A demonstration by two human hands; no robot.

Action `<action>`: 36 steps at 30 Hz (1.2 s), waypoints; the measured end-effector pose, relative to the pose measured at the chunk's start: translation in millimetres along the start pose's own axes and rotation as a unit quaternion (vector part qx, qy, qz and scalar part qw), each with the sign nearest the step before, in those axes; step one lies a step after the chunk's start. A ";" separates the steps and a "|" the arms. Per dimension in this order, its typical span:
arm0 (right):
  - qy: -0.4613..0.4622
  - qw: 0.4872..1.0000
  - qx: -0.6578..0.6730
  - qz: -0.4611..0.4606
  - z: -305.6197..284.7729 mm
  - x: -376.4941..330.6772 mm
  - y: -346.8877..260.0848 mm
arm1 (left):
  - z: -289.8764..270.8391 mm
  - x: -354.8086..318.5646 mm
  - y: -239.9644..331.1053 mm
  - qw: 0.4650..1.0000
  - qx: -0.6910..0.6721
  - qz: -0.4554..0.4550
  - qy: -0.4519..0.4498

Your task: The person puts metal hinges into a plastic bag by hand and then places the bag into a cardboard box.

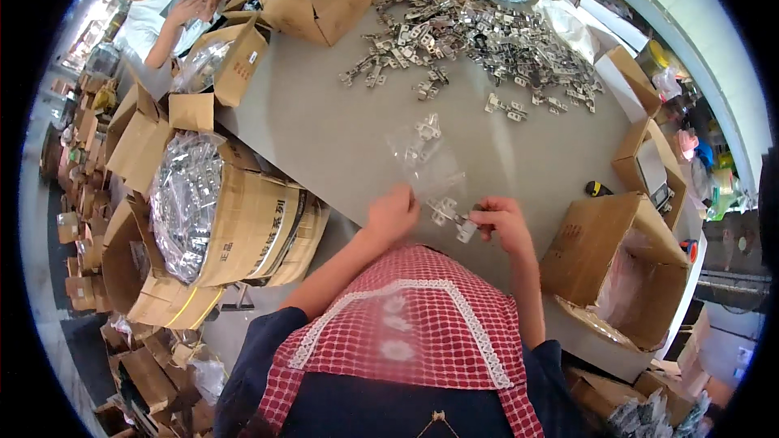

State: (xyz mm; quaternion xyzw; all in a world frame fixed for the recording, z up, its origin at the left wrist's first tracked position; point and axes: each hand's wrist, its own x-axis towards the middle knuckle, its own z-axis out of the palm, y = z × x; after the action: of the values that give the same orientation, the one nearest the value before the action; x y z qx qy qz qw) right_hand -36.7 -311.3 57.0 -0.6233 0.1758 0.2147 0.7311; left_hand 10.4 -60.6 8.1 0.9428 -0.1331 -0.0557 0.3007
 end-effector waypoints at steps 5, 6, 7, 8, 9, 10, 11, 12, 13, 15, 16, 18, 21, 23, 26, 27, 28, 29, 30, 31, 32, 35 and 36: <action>0.124 0.968 0.197 -0.092 49.3 41.0 47.1 | 5.3 2.3 10.1 0.993 0.031 0.116 0.008; 0.127 0.967 0.198 -0.093 50.8 52.3 61.0 | 7.5 3.3 11.8 0.992 0.030 0.119 0.007; 0.080 0.984 0.127 -0.097 50.7 65.0 76.5 | 9.2 4.2 14.1 0.992 0.023 0.120 -0.001; 0.031 0.993 0.054 -0.098 53.6 71.7 80.9 | 9.5 4.4 14.7 0.993 0.016 0.118 -0.007; 0.030 0.993 0.055 -0.099 54.5 78.6 84.3 | 9.0 4.5 14.8 0.993 0.017 0.119 -0.007; 0.010 0.995 0.053 -0.085 56.2 84.9 80.9 | 7.5 5.3 16.3 0.995 0.017 0.098 -0.031; -0.010 0.996 0.051 -0.072 56.7 90.3 77.2 | 6.7 6.3 17.5 0.995 0.017 0.078 -0.055; -0.007 0.996 0.052 -0.074 56.3 93.9 74.1 | 7.9 7.2 16.9 0.995 0.018 0.082 -0.056; -0.030 0.994 0.041 -0.095 57.7 95.4 66.3 | 8.8 8.0 15.5 0.997 0.009 0.062 -0.048; -0.052 0.991 0.030 -0.118 49.5 97.0 47.1 | 8.7 10.2 11.5 0.998 -0.001 0.044 -0.039; -0.129 0.988 -0.056 -0.070 42.0 86.8 15.8 | 4.8 11.2 8.2 0.999 -0.002 0.035 -0.034; -0.220 0.963 -0.158 0.019 14.4 85.1 -28.6 | 0.1 13.1 2.0 0.999 -0.002 0.027 -0.026; -0.033 0.984 -0.173 0.015 -38.9 117.0 -53.6 | 0.6 10.0 -4.6 0.999 0.010 0.032 -0.030; 0.293 0.823 -0.408 -0.265 -75.3 145.7 -47.9 | 3.8 8.4 0.0 0.999 0.013 0.020 -0.028; 0.468 0.562 -0.605 -0.315 -96.7 167.2 -50.7 | 3.4 11.2 2.1 0.999 0.000 0.012 -0.038; 0.418 0.595 -0.617 -0.300 -102.6 167.1 -51.2 | 3.0 11.8 4.0 0.999 0.000 0.013 -0.039; 0.363 0.626 -0.627 -0.289 -100.0 168.2 -57.6 | -1.0 13.3 6.2 0.999 0.006 0.009 -0.043; 0.363 0.626 -0.626 -0.292 -95.9 166.8 -60.0 | -3.9 15.2 7.3 0.999 0.012 0.006 -0.048; 0.341 0.681 -0.593 -0.261 -90.8 161.8 -58.1 | -5.5 17.2 6.8 0.999 0.014 0.007 -0.046; 0.314 0.734 -0.558 -0.226 -82.7 153.1 -54.5 | -5.1 15.4 5.7 0.999 0.003 0.004 -0.042; 0.306 0.736 -0.560 -0.226 -67.8 139.9 -52.4 | -4.5 10.3 3.4 0.999 -0.009 -0.005 -0.038; 0.268 0.920 -0.244 -0.147 -33.1 85.8 -44.0 | -1.8 6.1 2.4 0.997 0.000 -0.054 -0.062; 0.212 0.961 -0.128 -0.126 -27.9 71.2 -35.2 | -1.6 4.2 2.0 0.996 -0.001 -0.058 -0.065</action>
State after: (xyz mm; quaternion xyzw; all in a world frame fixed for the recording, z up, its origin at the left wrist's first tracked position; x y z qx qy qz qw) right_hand 42.6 -336.6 44.6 -0.7600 0.2180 0.0046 0.6123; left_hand 14.4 -62.4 10.5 0.9430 -0.0971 -0.1346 0.2885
